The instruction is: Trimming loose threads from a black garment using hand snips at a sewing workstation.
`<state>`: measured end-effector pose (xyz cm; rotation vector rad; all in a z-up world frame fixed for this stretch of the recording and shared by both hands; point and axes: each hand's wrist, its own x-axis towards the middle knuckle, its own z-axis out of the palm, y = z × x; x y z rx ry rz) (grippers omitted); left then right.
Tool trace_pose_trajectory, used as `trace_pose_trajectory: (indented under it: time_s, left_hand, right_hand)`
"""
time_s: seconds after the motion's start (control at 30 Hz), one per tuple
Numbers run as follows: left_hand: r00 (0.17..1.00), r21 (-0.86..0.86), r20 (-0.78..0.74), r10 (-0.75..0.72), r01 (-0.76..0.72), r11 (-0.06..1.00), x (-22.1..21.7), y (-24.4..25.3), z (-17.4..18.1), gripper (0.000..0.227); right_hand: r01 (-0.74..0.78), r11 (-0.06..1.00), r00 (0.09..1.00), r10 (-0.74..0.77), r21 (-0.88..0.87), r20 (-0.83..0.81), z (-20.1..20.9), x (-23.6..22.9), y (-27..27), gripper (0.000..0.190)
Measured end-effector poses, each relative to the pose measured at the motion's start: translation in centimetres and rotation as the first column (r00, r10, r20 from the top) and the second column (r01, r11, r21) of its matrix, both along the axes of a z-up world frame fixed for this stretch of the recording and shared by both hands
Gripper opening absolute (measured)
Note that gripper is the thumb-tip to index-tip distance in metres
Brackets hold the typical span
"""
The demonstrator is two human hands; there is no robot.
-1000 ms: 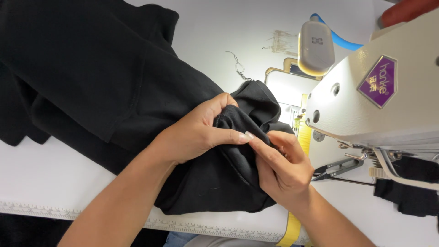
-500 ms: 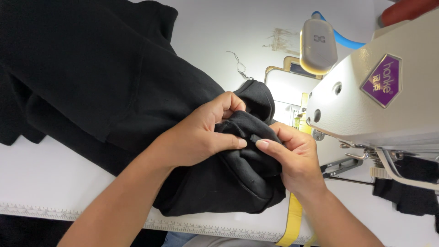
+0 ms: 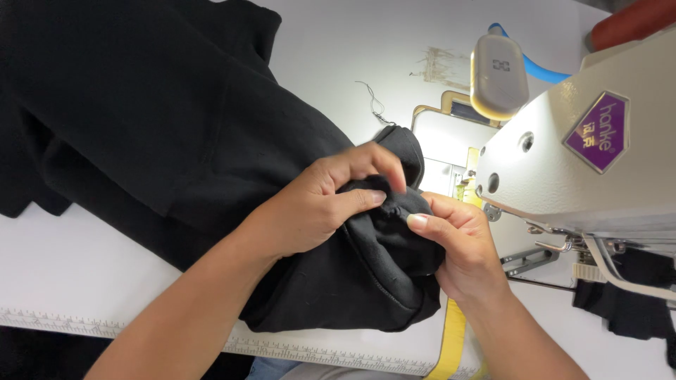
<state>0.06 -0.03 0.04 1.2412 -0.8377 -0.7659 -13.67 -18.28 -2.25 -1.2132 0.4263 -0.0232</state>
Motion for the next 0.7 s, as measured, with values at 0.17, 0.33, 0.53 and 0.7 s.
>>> trace_pose_trajectory:
  time_s: [0.17, 0.33, 0.53, 0.7]
  left_hand:
    - [0.996, 0.148, -0.046, 0.072, -0.065, 0.987, -0.4, 0.0, 0.4, 0.009]
    - [0.994, 0.146, -0.038, 0.105, -0.099, 0.984, -0.9, -0.2, 0.5, 0.007]
    - [0.99, 0.227, -0.018, 0.137, -0.13, 0.965, -1.1, -0.3, 0.6, 0.011]
    - [0.995, 0.226, -0.023, 0.101, -0.094, 0.97, -1.2, -0.3, 0.1, 0.015]
  right_hand:
    - [-0.003, 1.0, 1.0, 0.003, -0.022, -0.001, 0.2, 0.1, -0.1, 0.019]
    - [0.017, 1.0, 1.0, -0.017, -0.01, -0.002, 0.1, 0.1, 0.0, 0.02]
    - [0.05, 0.99, 0.999, -0.051, -0.134, -0.01, -0.5, -0.2, 0.5, 0.012]
    - [0.098, 0.939, 0.994, -0.076, -0.33, 0.078, -1.1, -0.5, 0.9, 0.013]
